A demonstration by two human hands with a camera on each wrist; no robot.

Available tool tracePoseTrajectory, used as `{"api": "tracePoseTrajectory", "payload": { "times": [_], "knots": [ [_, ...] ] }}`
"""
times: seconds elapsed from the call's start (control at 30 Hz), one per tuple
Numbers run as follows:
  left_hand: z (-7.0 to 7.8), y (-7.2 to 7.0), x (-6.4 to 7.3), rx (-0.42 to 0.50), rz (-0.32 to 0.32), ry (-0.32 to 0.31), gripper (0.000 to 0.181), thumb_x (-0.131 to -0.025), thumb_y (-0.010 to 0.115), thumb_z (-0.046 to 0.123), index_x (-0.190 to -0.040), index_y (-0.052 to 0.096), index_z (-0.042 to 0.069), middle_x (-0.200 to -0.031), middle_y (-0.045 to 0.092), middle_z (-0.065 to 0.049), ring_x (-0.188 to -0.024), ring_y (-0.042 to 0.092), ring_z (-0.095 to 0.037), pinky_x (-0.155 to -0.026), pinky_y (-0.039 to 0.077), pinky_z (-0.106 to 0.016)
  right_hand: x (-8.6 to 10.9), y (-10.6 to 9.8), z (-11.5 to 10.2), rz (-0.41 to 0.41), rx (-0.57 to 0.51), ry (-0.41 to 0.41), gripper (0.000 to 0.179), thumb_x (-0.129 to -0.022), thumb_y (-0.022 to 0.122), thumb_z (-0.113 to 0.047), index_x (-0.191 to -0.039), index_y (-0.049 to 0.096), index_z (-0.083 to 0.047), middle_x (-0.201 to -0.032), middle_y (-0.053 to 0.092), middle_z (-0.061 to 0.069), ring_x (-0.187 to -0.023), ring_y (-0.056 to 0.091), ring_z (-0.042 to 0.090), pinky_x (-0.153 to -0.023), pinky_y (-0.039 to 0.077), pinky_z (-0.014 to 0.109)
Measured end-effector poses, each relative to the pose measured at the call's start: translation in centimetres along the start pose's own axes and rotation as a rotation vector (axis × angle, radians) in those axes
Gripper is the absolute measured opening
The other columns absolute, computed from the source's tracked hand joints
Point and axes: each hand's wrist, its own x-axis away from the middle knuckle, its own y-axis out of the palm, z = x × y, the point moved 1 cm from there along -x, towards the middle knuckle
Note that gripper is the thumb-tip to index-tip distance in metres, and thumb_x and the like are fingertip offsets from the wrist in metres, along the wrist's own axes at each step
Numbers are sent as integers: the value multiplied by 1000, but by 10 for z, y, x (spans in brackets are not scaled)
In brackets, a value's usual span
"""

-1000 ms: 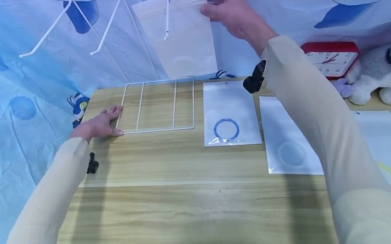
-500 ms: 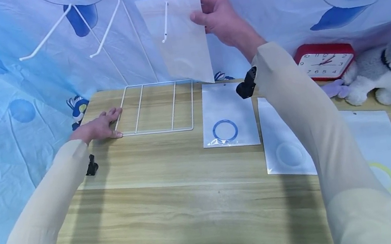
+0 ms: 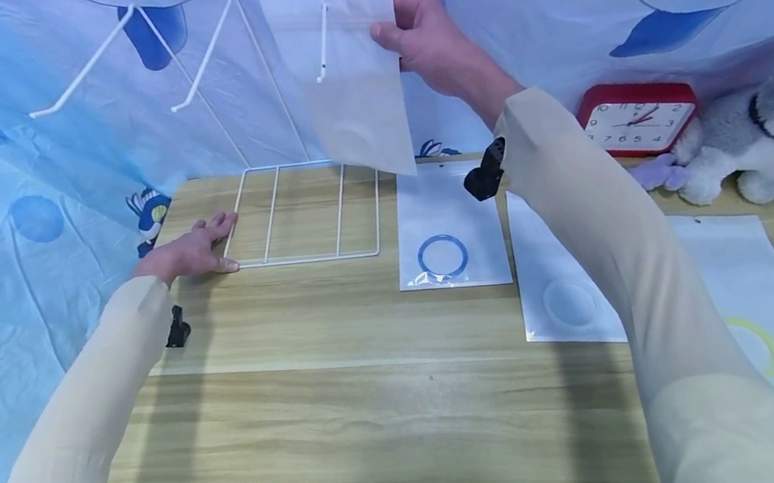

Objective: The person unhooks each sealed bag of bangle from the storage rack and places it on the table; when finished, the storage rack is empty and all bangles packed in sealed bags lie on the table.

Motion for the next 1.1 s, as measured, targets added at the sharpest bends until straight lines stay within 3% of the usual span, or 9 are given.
{"api": "tracePoseTrajectory", "payload": {
  "times": [0.4, 0.77, 1.1],
  "knots": [
    [-9, 1, -4, -2, 4, 14, 94, -97, 67, 25, -159, -1, 3, -163, -10, -25, -144, -13, -52, -108, 7, -75, 12, 1, 0, -46, 42, -15, 42, -102, 53, -17, -143, 56, -19, -137, 53, 9, -120, 54, 25, -102, 47, 36],
    [-13, 3, -7, -5, 2, 4, 95, -97, 66, 27, -159, -2, 5, -163, -11, -23, -145, -13, -51, -107, 6, -76, 23, 4, -2, -91, -147, -10, 36, -102, 52, -6, -137, 62, -9, -130, 56, 14, -113, 58, 29, -87, 56, 34],
    [-16, 3, -7, 8, 9, 5, 95, -97, 67, 24, -159, -1, 4, -163, -10, -25, -144, -13, -51, -110, 4, -72, 33, 7, -3, -126, -145, -31, 36, -101, 54, -6, -136, 62, -7, -131, 56, 16, -115, 58, 31, -86, 57, 33]
  ]
}}
